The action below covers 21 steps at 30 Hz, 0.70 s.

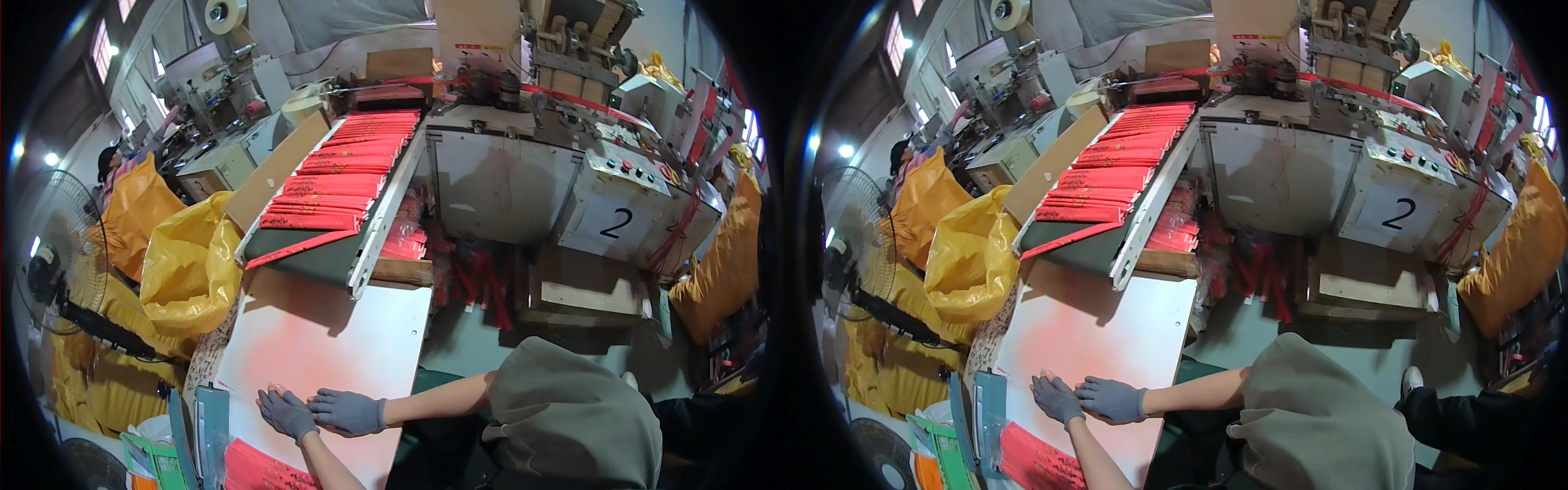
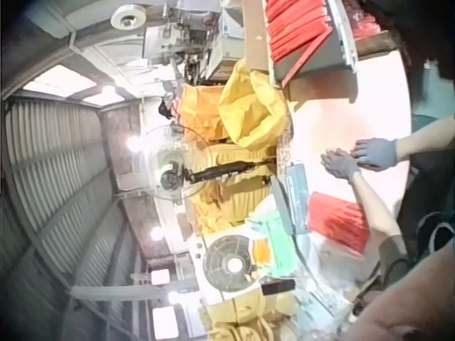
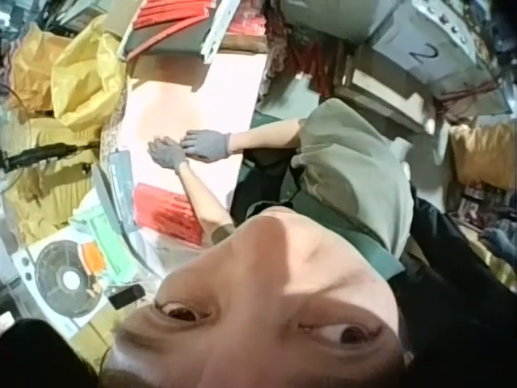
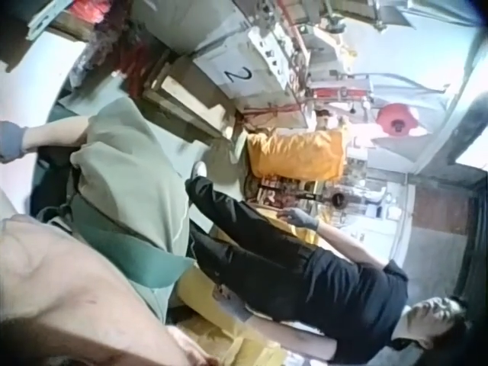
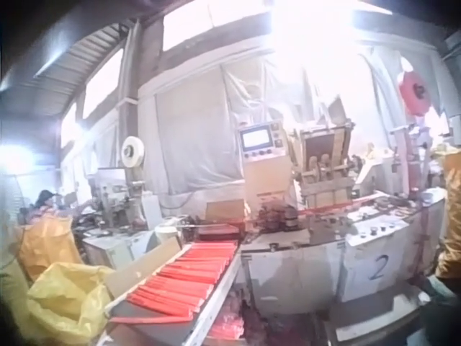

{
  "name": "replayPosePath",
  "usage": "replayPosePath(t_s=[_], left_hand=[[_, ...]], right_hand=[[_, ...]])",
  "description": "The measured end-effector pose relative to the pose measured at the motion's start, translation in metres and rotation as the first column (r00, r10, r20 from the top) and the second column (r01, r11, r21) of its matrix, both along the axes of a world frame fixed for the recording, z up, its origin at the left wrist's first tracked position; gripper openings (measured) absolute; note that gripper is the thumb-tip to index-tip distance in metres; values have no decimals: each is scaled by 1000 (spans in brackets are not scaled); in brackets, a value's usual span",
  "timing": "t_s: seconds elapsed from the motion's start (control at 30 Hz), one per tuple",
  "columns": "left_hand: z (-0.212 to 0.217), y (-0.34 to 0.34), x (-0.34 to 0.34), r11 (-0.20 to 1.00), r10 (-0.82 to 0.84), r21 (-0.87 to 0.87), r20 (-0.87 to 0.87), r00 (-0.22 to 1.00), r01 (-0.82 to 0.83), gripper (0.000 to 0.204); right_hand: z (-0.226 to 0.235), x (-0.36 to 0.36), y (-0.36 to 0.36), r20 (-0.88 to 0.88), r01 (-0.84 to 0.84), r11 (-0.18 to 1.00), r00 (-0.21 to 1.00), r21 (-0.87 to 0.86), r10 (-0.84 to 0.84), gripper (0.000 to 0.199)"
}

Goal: Packing stacks of red paper materials into plastic bags at a workstation.

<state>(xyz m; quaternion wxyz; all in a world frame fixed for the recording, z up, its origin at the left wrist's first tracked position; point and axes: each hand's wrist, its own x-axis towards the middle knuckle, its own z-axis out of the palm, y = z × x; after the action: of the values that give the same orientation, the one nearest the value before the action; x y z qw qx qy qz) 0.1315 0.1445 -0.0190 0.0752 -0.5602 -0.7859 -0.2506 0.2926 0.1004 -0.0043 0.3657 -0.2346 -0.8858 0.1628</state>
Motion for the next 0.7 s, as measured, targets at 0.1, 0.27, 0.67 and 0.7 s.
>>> replayPosePath(t_s=[0.1,0.27,0.67,0.7], left_hand=[[3,-2,5,1000,-4,-9,-6,1000,4,45],[0,-1,5,999,-24,45,22,999,23,39],[0,1,3,995,-66,73,-32,997,68,37],[-1,0,1,994,-59,89,-43,997,63,37]], right_hand=[[-2,2,-1,-15,2,1000,1000,21,-2,25],[-3,3,-1,21,-9,1000,1000,9,9,25],[1,3,2,-39,22,997,999,74,-19,23],[0,2,2,-27,20,997,999,73,-18,24]])
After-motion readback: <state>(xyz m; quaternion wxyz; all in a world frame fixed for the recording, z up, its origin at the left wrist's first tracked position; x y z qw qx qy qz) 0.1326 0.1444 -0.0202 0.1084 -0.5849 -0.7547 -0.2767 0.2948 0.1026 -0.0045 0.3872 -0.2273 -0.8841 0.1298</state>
